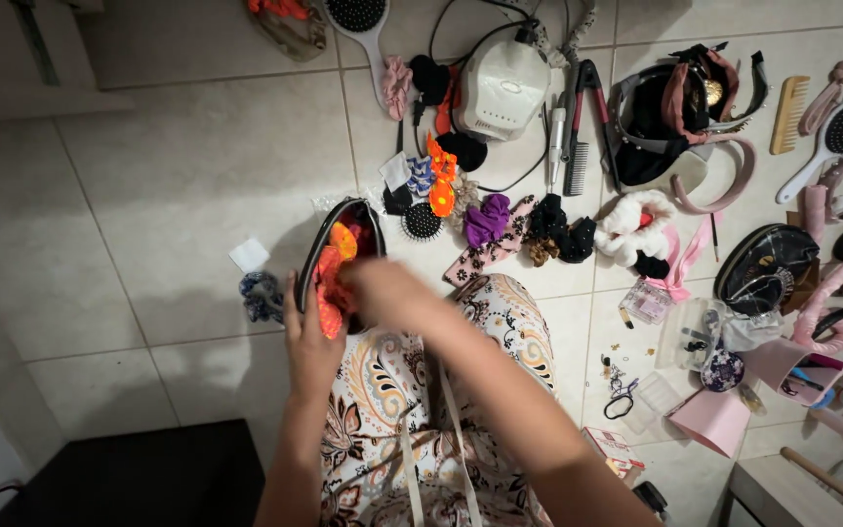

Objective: The person sits on the floor and organizes hair accessories and small bags. They place colorful scrunchies and headbands into a black pouch, then pack a beige pouch with additional items, and finally place the pouches into a cabinet.

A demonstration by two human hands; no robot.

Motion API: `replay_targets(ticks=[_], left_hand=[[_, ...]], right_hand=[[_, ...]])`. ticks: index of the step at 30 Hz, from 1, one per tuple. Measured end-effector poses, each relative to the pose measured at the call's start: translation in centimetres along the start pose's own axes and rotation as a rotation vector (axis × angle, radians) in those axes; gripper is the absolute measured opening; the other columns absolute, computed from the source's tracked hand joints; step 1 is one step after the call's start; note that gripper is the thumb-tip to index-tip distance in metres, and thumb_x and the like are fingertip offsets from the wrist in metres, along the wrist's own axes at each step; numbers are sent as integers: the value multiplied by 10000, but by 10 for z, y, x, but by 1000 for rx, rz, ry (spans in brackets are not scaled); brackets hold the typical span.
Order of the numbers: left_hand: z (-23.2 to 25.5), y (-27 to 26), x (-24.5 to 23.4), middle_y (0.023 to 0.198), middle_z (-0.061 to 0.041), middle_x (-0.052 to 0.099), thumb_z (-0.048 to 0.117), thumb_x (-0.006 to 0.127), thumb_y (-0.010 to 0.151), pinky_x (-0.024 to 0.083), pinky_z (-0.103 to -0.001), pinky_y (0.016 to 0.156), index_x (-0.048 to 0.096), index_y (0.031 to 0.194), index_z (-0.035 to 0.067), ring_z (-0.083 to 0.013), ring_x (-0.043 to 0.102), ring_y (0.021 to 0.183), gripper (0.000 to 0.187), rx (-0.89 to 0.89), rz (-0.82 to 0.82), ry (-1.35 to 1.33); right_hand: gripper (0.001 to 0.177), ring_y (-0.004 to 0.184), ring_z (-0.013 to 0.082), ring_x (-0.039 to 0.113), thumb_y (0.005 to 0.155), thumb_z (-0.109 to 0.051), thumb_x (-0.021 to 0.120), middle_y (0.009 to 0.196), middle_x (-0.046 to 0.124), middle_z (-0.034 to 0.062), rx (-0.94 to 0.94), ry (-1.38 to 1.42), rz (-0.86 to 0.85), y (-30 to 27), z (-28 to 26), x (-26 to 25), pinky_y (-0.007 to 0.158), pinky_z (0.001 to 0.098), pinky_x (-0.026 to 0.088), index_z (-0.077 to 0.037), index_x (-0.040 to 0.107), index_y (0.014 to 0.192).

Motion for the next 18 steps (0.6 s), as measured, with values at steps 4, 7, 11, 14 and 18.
replay_targets(ticks=[4, 7, 11, 14, 18], left_hand=[[-9, 0, -5, 1604, -240, 355, 156, 841, 808, 415, -510, 1164, 500, 1446, 4, -490, 401, 1456, 739, 35, 20, 39], [-10, 0, -1, 1612, -232, 371, 178, 842, 835, 436, -491, 1156, 541, 1414, -1, -469, 434, 1447, 676, 44, -16, 43], [-10, 4, -2, 1610, -217, 386, 182, 834, 836, 451, -481, 1151, 561, 1391, 15, -445, 463, 1436, 641, 70, -28, 74], [-9, 6, -9, 1604, -214, 387, 172, 832, 822, 453, -486, 1147, 561, 1399, 20, -442, 464, 1432, 654, 66, -45, 85], [-8, 14, 1, 1597, -212, 379, 136, 838, 791, 458, -488, 1111, 559, 1410, 24, -437, 468, 1404, 688, 47, -91, 82]], right_hand=[[393, 879, 318, 750, 963, -303, 690, 939, 768, 220, 524, 6, 455, 10, 64, -70, 852, 408, 598, -142, 669, 1321], [789, 1035, 539, 576, 635, -75, 756, 1378, 533, 347, 323, -364, 728, 41, 111, -74, 883, 539, 515, -117, 642, 1414], [587, 1123, 533, 533, 722, -64, 745, 1455, 459, 237, 355, -353, 535, 65, 187, -39, 941, 583, 467, -169, 682, 1296], [374, 1034, 381, 648, 761, -8, 744, 1301, 636, 174, 220, -162, 766, 29, 191, -35, 900, 444, 555, -89, 743, 1126], [245, 716, 164, 654, 853, 111, 709, 935, 737, 154, 332, 729, 1009, -62, 204, -47, 604, 290, 517, -13, 755, 1059]])
Point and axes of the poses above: each hand's wrist, its own y-axis towards the middle knuckle, its own x-axis out of the palm, z = x × y, the point moved 3 cm from there along y, towards the middle knuckle
